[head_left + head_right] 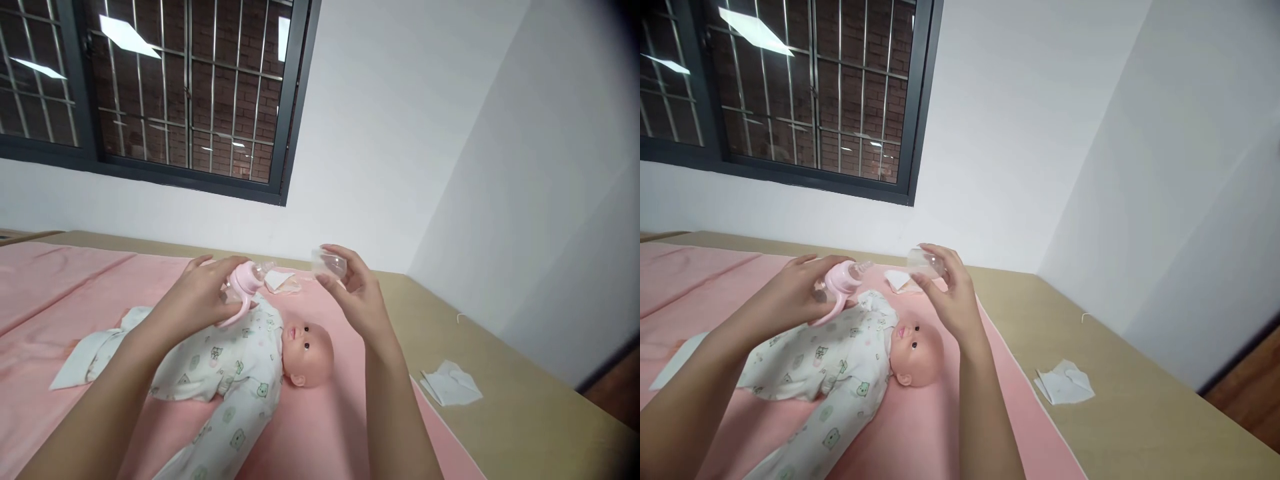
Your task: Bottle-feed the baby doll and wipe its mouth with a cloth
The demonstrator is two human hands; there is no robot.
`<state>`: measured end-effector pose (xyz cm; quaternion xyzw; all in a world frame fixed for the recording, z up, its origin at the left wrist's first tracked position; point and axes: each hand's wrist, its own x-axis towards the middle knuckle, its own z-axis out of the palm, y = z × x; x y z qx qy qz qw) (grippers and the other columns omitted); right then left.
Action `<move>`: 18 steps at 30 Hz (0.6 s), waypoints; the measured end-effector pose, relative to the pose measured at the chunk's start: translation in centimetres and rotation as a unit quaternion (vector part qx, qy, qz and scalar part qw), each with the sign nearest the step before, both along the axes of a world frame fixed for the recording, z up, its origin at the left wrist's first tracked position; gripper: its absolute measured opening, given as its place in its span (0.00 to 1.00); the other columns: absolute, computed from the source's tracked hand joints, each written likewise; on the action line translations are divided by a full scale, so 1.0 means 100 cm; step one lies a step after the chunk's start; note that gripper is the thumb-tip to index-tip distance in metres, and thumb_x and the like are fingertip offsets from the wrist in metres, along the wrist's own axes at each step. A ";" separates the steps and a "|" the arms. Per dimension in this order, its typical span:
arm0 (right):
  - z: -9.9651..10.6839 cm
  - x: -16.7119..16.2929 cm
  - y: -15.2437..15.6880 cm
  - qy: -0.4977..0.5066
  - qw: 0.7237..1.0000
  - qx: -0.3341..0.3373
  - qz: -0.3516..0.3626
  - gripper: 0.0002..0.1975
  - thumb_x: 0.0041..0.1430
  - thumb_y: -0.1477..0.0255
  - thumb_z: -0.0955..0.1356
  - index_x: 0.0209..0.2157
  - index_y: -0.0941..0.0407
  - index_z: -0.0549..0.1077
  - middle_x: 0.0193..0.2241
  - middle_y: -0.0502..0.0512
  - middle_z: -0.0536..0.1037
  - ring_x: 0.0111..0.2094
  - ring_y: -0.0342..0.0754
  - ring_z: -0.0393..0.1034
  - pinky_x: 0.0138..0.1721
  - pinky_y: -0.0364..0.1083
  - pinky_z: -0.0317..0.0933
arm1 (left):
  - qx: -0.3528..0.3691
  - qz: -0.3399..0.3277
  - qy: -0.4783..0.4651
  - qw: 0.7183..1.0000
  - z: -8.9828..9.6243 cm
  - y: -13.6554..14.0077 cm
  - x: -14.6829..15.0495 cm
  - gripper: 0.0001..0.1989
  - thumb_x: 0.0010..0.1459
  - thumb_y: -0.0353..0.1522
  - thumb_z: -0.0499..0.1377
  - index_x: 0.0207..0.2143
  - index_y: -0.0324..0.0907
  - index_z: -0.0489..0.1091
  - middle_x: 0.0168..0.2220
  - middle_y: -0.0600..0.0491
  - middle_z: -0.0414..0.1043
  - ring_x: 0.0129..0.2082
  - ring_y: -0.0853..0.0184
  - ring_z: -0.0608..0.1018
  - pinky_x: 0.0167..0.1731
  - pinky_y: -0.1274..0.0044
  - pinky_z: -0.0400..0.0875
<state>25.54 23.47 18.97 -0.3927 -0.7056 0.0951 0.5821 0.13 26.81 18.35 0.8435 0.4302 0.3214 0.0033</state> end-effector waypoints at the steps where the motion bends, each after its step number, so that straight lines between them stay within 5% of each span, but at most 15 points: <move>1: -0.005 0.008 0.009 0.003 1.000 -0.020 -0.010 0.21 0.58 0.64 0.69 0.54 0.47 0.68 0.55 0.55 0.66 0.55 0.49 0.65 0.56 0.50 0.62 | 0.001 0.011 -0.010 1.000 0.000 0.003 -0.002 0.23 0.52 0.39 0.57 0.51 0.44 0.65 0.35 0.54 0.77 0.36 0.61 0.77 0.54 0.65 0.60; 5: -0.052 0.046 0.058 -0.055 0.982 -0.091 -0.154 0.27 0.56 0.72 0.67 0.58 0.50 0.65 0.54 0.58 0.65 0.57 0.50 0.62 0.60 0.54 0.57 | 0.003 0.052 -0.053 0.997 -0.005 0.020 -0.010 0.24 0.52 0.38 0.57 0.52 0.47 0.63 0.36 0.54 0.77 0.39 0.57 0.77 0.50 0.65 0.63; 8: -0.106 0.076 0.090 -0.109 0.939 -0.201 -0.257 0.31 0.52 0.79 0.64 0.60 0.55 0.62 0.54 0.61 0.66 0.56 0.52 0.64 0.59 0.52 0.58 | -0.003 0.117 -0.074 0.990 -0.013 0.037 -0.015 0.27 0.49 0.36 0.59 0.54 0.49 0.63 0.37 0.52 0.76 0.42 0.53 0.76 0.45 0.66 0.66; 12: -0.164 0.103 0.109 -0.135 0.878 -0.313 -0.335 0.27 0.57 0.78 0.59 0.59 0.60 0.64 0.52 0.68 0.68 0.53 0.58 0.68 0.55 0.53 0.60 | -0.075 0.176 -0.129 0.973 -0.026 0.060 -0.023 0.20 0.45 0.38 0.63 0.43 0.50 0.65 0.35 0.55 0.76 0.37 0.56 0.77 0.30 0.74 0.65; 18: -0.186 0.110 0.114 -0.064 0.889 -0.294 -0.345 0.32 0.59 0.60 0.61 0.61 0.62 0.60 0.59 0.72 0.61 0.56 0.64 0.63 0.56 0.57 0.58 | -0.109 0.223 -0.171 0.954 -0.057 0.097 -0.041 0.27 0.43 0.38 0.66 0.47 0.47 0.61 0.42 0.51 0.76 0.43 0.55 0.77 0.36 0.73 0.67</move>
